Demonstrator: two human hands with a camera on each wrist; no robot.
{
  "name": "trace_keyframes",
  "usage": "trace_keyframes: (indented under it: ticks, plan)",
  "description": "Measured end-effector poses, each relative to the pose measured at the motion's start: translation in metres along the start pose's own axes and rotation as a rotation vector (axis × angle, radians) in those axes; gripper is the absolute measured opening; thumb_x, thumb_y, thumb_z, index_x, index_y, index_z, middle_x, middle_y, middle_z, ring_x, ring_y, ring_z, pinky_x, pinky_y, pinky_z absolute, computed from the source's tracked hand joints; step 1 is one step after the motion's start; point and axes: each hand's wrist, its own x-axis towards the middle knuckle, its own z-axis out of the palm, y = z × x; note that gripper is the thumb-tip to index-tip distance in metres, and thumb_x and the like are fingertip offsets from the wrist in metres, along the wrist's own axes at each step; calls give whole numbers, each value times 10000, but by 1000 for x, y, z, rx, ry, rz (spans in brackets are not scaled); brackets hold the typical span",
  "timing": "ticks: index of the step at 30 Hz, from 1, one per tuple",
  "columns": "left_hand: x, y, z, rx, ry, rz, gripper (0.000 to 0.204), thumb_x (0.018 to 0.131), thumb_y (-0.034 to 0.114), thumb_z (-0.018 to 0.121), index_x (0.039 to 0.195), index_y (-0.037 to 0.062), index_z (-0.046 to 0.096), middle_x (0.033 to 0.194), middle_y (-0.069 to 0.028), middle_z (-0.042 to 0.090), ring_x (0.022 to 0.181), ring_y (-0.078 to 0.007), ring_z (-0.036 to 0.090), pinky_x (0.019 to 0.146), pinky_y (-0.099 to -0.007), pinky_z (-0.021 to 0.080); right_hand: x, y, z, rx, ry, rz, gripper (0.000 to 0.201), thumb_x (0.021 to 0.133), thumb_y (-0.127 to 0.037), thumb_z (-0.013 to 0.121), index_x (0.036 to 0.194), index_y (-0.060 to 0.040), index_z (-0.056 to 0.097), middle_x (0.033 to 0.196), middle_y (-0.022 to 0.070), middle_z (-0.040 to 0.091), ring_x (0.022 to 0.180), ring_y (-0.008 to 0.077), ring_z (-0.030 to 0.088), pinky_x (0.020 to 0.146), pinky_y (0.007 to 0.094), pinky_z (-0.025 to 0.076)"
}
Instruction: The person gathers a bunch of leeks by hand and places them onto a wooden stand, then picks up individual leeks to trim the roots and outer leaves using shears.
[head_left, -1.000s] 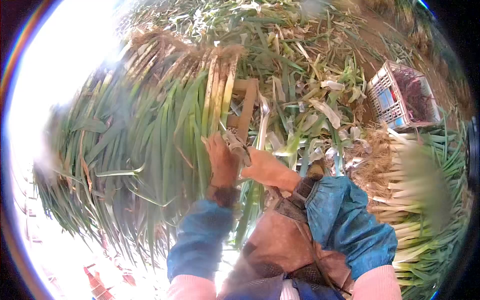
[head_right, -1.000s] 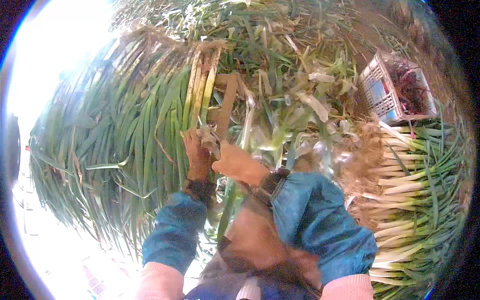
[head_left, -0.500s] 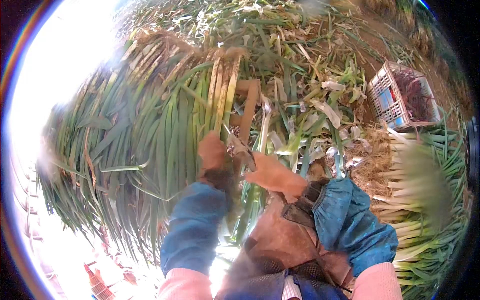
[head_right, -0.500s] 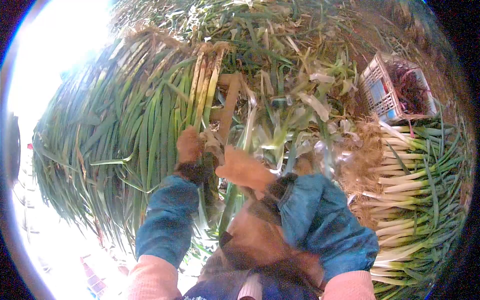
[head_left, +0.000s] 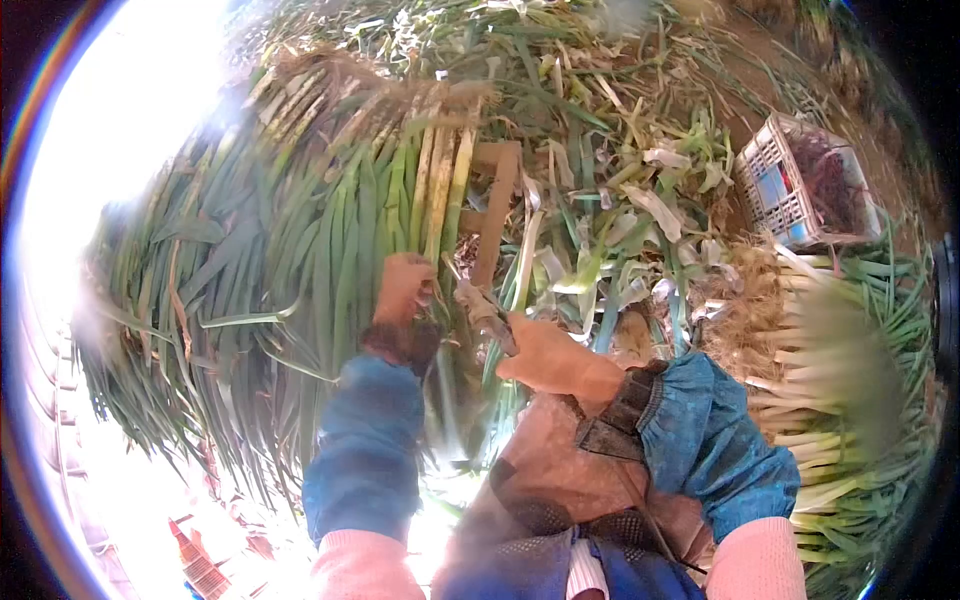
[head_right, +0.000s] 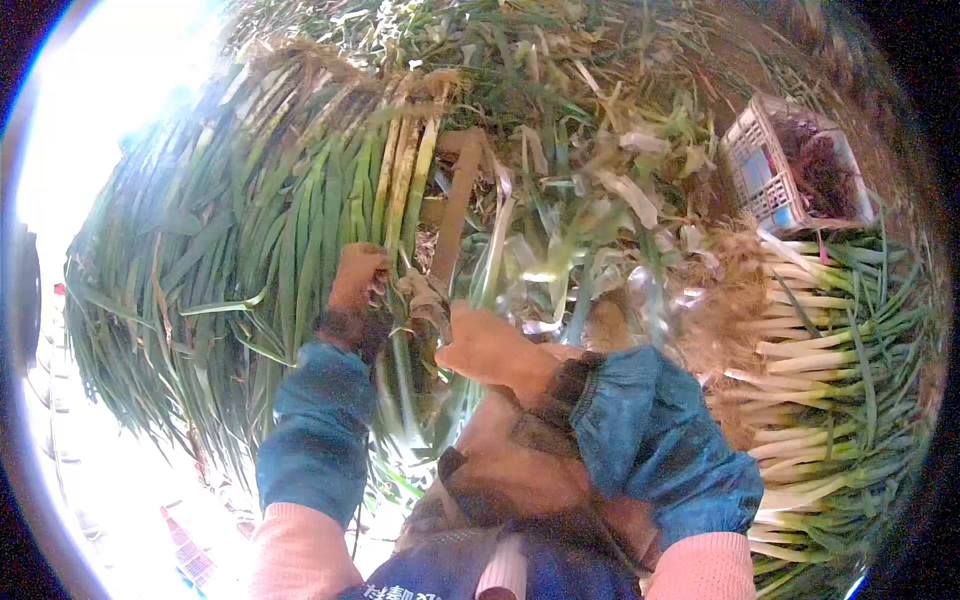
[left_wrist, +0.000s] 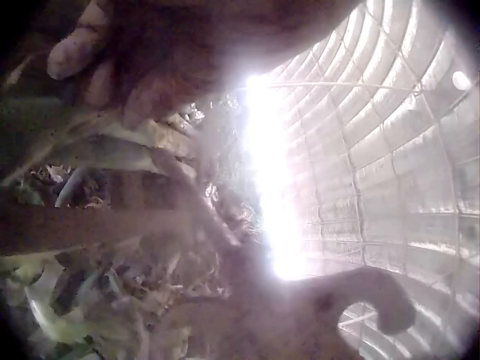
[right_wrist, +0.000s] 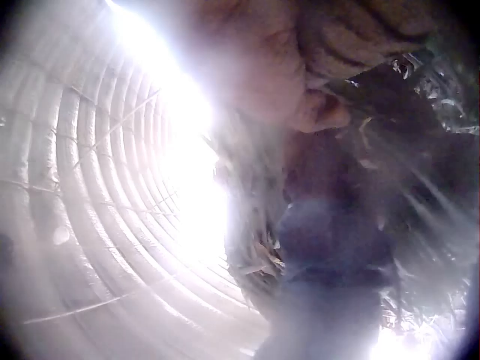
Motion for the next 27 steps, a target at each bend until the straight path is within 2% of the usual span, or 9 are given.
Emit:
trace_keyframes:
  ticks: [3,4,6,9,12,14,16,20,27]
  plan:
    - [21,28,-15,104,-247,421,134,726,111,608,670,-10,597,577,-47,547,477,-126,502,423,-281,400,1,0,2,-68,-20,26,423,695,-182,602,1013,57,457,758,233,578,711,352,594,660,416,453]
    - [24,52,-16,95,-245,406,142,734,118,608,677,-11,595,592,-43,552,481,-124,504,429,-276,408,2,-1,1,-84,-36,37,430,699,-177,597,1021,63,448,753,232,575,694,344,593,649,416,454]
    - [58,82,-25,622,-283,913,151,768,123,597,767,-25,623,634,-37,562,504,-120,521,460,-256,443,0,-11,-1,-96,-94,68,450,708,-169,588,1048,76,426,745,230,571,653,327,588,623,413,457]
    - [69,123,-9,125,-272,698,225,807,115,568,959,-43,616,677,-58,588,533,-143,558,464,-264,471,4,-5,0,-22,-40,-80,486,727,-184,580,1100,71,399,743,215,571,606,301,576,603,396,471]
    - [62,148,-10,-52,89,545,263,830,109,546,1038,-47,581,736,-87,606,563,-157,582,487,-292,490,12,-13,-18,28,57,70,501,745,-193,577,1143,43,385,729,206,566,604,296,567,608,393,477]
    - [47,152,-15,-51,370,508,232,844,106,534,1015,-48,562,822,-119,615,616,-164,603,538,-329,505,17,-5,-11,-26,102,22,511,752,-196,579,1153,45,374,722,205,564,625,304,572,617,409,475]
    - [43,116,-31,-235,275,451,218,844,130,537,990,-30,567,761,-108,609,579,-167,584,490,-320,466,11,-20,-11,-99,52,23,475,759,-196,580,1109,49,373,727,229,564,675,357,580,648,452,468]
    - [-23,57,-17,-306,377,276,188,826,44,464,976,-42,539,719,-122,592,520,-178,562,450,-291,466,19,-18,4,-136,-18,-15,370,755,-188,564,973,47,379,763,277,569,751,437,574,688,487,452]
    - [-65,-18,20,-388,293,246,264,794,-9,407,1038,-58,496,868,-161,582,699,-215,590,620,-307,504,55,-5,4,-155,176,-36,378,763,-213,538,915,113,419,768,281,585,762,430,594,670,476,478]
